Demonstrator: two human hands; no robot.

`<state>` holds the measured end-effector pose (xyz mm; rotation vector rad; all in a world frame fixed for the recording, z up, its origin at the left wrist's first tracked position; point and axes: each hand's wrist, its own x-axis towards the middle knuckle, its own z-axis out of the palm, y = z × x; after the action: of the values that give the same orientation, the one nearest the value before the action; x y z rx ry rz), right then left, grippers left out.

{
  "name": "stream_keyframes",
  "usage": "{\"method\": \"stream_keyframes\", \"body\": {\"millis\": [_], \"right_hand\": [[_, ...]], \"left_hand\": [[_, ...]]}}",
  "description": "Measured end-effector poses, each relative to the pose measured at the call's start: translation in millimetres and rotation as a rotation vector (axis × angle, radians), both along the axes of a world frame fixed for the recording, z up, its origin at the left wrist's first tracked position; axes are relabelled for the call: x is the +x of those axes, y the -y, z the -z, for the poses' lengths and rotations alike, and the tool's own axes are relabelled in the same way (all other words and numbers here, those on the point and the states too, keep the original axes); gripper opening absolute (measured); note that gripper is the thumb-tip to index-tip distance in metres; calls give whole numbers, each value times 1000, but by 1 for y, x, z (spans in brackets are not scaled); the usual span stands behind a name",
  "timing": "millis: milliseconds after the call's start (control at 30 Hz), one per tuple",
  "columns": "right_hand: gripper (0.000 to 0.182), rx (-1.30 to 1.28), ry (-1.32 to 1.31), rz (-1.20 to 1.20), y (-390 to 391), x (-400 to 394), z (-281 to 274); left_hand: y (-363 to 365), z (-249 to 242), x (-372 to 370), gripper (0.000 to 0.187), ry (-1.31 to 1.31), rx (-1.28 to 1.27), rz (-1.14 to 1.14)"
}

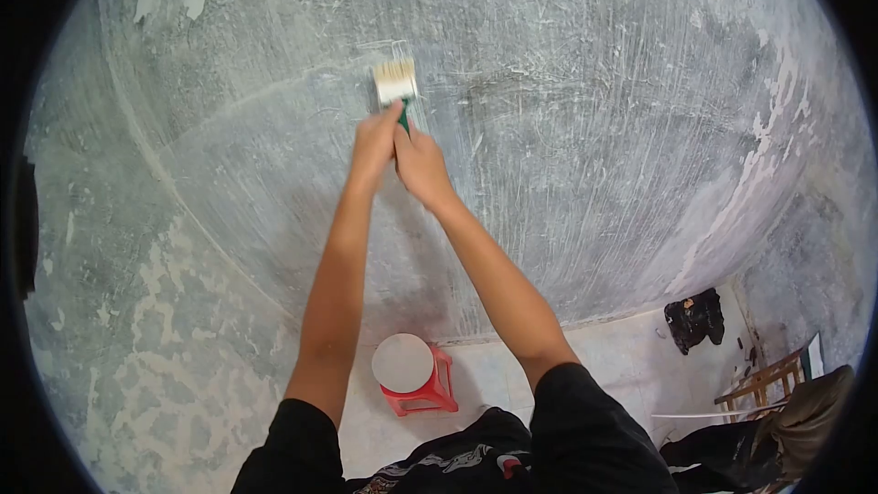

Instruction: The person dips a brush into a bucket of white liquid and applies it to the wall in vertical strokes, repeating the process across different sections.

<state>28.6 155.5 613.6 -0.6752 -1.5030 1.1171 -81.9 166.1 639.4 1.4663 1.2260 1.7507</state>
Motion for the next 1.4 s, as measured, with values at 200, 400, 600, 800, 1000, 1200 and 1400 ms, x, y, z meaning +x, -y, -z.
{"method": "stream_keyframes", "body": {"millis": [200, 400, 600, 800, 1000, 1200, 1400], "right_hand": [[53, 178, -42, 107, -81, -40, -1], [49, -131, -49, 71, -72, -30, 138], [46, -480, -96, -11, -39, -4, 238], [44, -139, -32, 104, -2, 9, 195], [38, 200, -39, 97, -44, -1, 38], [38, 202, 79, 273, -93, -7, 88], [41, -91, 223, 312, -75, 25, 262]], "left_hand": [[-72, -7, -31, 47, -120, 54, -131], [-75, 137, -28, 58, -310, -47, -183], [-50, 254, 0, 55, -6, -346, -71], [-2, 190, 23, 48, 161, -235, 7], [-34, 28, 9, 50, -80, 151, -72], [-92, 75, 5, 51, -170, 3, -98], [-94, 275, 27, 56, -115, -260, -21]]}}
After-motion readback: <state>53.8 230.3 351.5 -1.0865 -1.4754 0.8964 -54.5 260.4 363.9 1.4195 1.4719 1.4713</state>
